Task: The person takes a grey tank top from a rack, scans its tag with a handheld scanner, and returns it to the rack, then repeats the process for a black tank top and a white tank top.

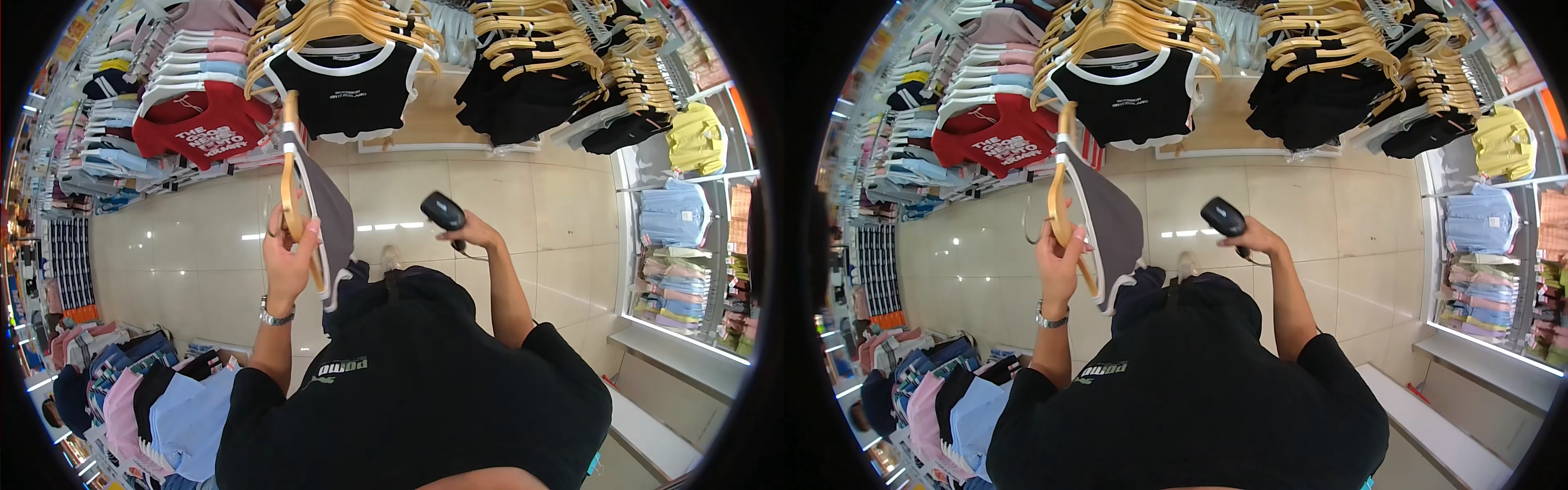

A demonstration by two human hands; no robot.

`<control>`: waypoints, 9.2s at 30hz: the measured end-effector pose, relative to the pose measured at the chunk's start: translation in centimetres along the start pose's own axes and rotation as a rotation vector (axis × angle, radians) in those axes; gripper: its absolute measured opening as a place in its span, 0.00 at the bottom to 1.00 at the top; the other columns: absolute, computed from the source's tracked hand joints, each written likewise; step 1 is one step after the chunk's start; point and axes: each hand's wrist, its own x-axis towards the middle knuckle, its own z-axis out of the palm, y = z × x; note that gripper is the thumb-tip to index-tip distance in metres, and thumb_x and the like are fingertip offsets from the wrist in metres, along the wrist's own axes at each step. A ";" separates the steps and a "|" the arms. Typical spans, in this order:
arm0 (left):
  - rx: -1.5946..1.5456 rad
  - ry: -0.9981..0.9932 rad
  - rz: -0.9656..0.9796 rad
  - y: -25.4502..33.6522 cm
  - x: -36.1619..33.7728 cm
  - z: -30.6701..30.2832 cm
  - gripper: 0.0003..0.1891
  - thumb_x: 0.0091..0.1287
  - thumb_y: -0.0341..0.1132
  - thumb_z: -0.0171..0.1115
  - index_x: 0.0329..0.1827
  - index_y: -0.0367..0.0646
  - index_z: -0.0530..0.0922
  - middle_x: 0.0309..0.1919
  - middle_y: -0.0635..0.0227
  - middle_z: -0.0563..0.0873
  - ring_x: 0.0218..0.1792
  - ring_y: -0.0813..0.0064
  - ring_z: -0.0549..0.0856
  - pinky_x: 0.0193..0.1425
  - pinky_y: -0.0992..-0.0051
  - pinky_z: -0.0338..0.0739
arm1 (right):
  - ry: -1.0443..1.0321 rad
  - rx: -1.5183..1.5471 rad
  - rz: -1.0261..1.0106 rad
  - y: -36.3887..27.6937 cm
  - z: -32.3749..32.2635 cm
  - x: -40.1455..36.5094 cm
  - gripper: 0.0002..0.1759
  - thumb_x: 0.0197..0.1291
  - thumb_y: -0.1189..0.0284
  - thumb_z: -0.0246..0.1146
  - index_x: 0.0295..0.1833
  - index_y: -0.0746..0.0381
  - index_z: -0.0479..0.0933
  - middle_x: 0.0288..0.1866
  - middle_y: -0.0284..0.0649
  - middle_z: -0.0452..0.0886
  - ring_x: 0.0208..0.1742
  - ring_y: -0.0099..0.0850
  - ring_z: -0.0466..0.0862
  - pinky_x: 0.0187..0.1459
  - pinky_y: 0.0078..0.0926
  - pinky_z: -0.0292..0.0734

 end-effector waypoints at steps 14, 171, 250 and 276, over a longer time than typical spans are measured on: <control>0.275 -0.244 0.136 3.6 7.7 -6.1 0.14 0.80 0.42 0.56 0.46 0.37 0.75 0.26 0.74 0.77 0.29 0.83 0.75 0.37 0.78 0.71 | 0.051 0.617 -0.613 -16.6 -0.4 6.8 0.23 0.50 0.81 0.68 0.56 0.65 0.79 0.79 0.50 0.67 0.80 0.42 0.65 0.79 0.45 0.57; -0.155 0.021 -0.464 -13.5 4.3 -5.0 0.30 0.78 0.51 0.58 0.58 0.24 0.78 0.50 0.54 0.88 0.49 0.72 0.86 0.57 0.73 0.79 | 0.007 0.374 -0.216 -12.0 1.6 1.6 0.16 0.49 0.79 0.73 0.46 0.63 0.82 0.41 0.33 0.84 0.46 0.25 0.81 0.53 0.25 0.73; -1.220 -0.086 -0.621 -16.8 -2.1 -2.7 0.23 0.84 0.44 0.42 0.70 0.37 0.71 0.65 0.57 0.81 0.65 0.61 0.80 0.72 0.61 0.73 | 0.073 0.075 -0.054 -10.7 3.5 -0.5 0.23 0.52 0.66 0.79 0.53 0.62 0.84 0.45 0.33 0.87 0.44 0.23 0.82 0.48 0.27 0.77; -0.242 -0.189 -0.486 -10.6 0.1 0.2 0.14 0.72 0.40 0.68 0.48 0.37 0.83 0.36 0.73 0.87 0.34 0.85 0.84 0.40 0.81 0.79 | 0.154 -0.090 0.188 -11.9 4.5 0.5 0.29 0.51 0.64 0.79 0.53 0.70 0.79 0.40 0.40 0.84 0.40 0.29 0.82 0.46 0.30 0.79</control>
